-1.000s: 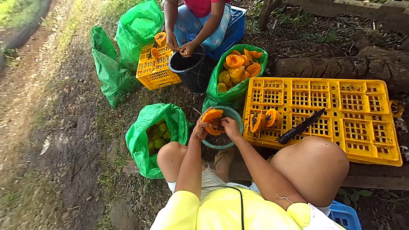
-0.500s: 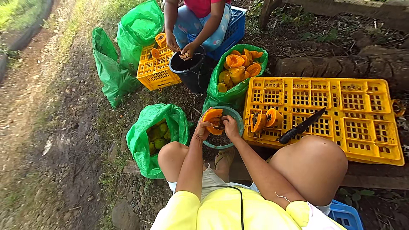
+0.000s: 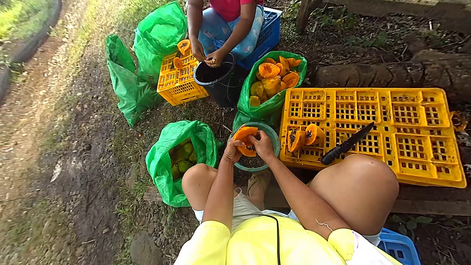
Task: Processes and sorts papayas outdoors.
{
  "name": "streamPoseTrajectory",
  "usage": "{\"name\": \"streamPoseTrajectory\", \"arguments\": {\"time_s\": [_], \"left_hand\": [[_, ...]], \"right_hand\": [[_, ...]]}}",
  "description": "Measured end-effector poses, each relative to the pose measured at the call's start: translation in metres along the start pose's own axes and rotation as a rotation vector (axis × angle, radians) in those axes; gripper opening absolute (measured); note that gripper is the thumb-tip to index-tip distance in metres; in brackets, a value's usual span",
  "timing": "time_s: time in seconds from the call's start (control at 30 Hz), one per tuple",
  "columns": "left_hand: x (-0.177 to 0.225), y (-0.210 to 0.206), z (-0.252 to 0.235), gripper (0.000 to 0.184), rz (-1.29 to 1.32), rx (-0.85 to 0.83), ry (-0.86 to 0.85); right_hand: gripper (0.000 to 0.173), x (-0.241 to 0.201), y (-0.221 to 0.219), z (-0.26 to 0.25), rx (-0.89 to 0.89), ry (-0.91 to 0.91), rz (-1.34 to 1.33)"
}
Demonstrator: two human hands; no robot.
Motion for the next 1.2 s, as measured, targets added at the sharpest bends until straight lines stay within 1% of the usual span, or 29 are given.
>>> {"name": "streamPoseTrajectory", "arguments": {"time_s": [0.1,0.17,0.27,0.33,0.43,0.47,0.5,0.53,0.6,0.7,0.77,0.87,0.93,1.03,1.17,1.2], "left_hand": [[0.002,0.0,0.001,0.037,0.005,0.039,0.017],[0.003,0.0,0.002,0.03,0.015,0.083,0.022],[0.003,0.002,0.001,0.031,0.022,0.096,0.005],[0.002,0.003,0.0,0.036,0.018,0.076,-0.003],[0.0,0.004,-0.002,0.051,-0.017,0.014,-0.024],[-0.001,0.003,-0.003,0.054,-0.024,0.007,-0.03],[-0.001,0.003,-0.003,0.054,-0.023,0.004,-0.034],[-0.001,0.003,-0.002,0.053,-0.014,0.007,-0.033],[0.001,0.003,0.0,0.042,0.018,0.046,-0.02],[0.003,0.003,0.001,0.032,0.059,0.067,-0.023],[0.002,0.004,0.0,0.032,0.07,0.057,-0.023],[0.003,0.003,0.001,0.03,0.089,0.062,-0.005],[0.003,0.002,0.002,0.025,0.102,0.074,-0.006],[0.004,0.002,0.002,0.024,0.118,0.074,-0.002],[0.007,0.001,0.002,0.024,0.117,0.078,0.024],[0.006,0.001,0.001,0.024,0.122,0.077,0.025]], "right_hand": [[0.028,0.005,0.003,-0.001,0.009,0.019,-0.002],[0.025,0.008,0.007,-0.001,0.011,0.016,-0.055],[0.029,0.007,0.008,0.0,0.006,-0.034,-0.121],[0.037,0.005,0.006,0.002,-0.013,-0.038,-0.098],[0.048,0.003,0.002,0.001,-0.056,-0.042,0.0],[0.047,0.004,0.001,0.0,-0.057,-0.039,0.015],[0.041,0.006,0.002,-0.001,-0.056,-0.041,-0.004],[0.035,0.009,0.004,-0.002,-0.058,-0.051,-0.044],[0.028,0.015,0.008,-0.004,-0.063,-0.092,-0.167],[0.025,0.021,0.013,-0.008,-0.093,-0.152,-0.366],[0.027,0.02,0.013,-0.007,-0.129,-0.156,-0.437],[0.027,0.018,0.009,-0.008,-0.103,-0.142,-0.452],[0.023,0.02,0.008,-0.009,-0.07,-0.148,-0.462],[0.018,0.022,0.008,-0.01,-0.048,-0.17,-0.469],[0.028,0.017,0.008,-0.007,-0.086,-0.118,-0.351],[0.028,0.015,0.008,-0.007,-0.095,-0.107,-0.306]]}}
Point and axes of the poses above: each hand's wrist, its own z-axis away from the middle knuckle, its own y-axis out of the back of the hand, x = y × z, the point moved 2 cm from there along -z, towards the middle knuckle, and after that the axes turned 13 degrees about -z, right-handed, at the moved point
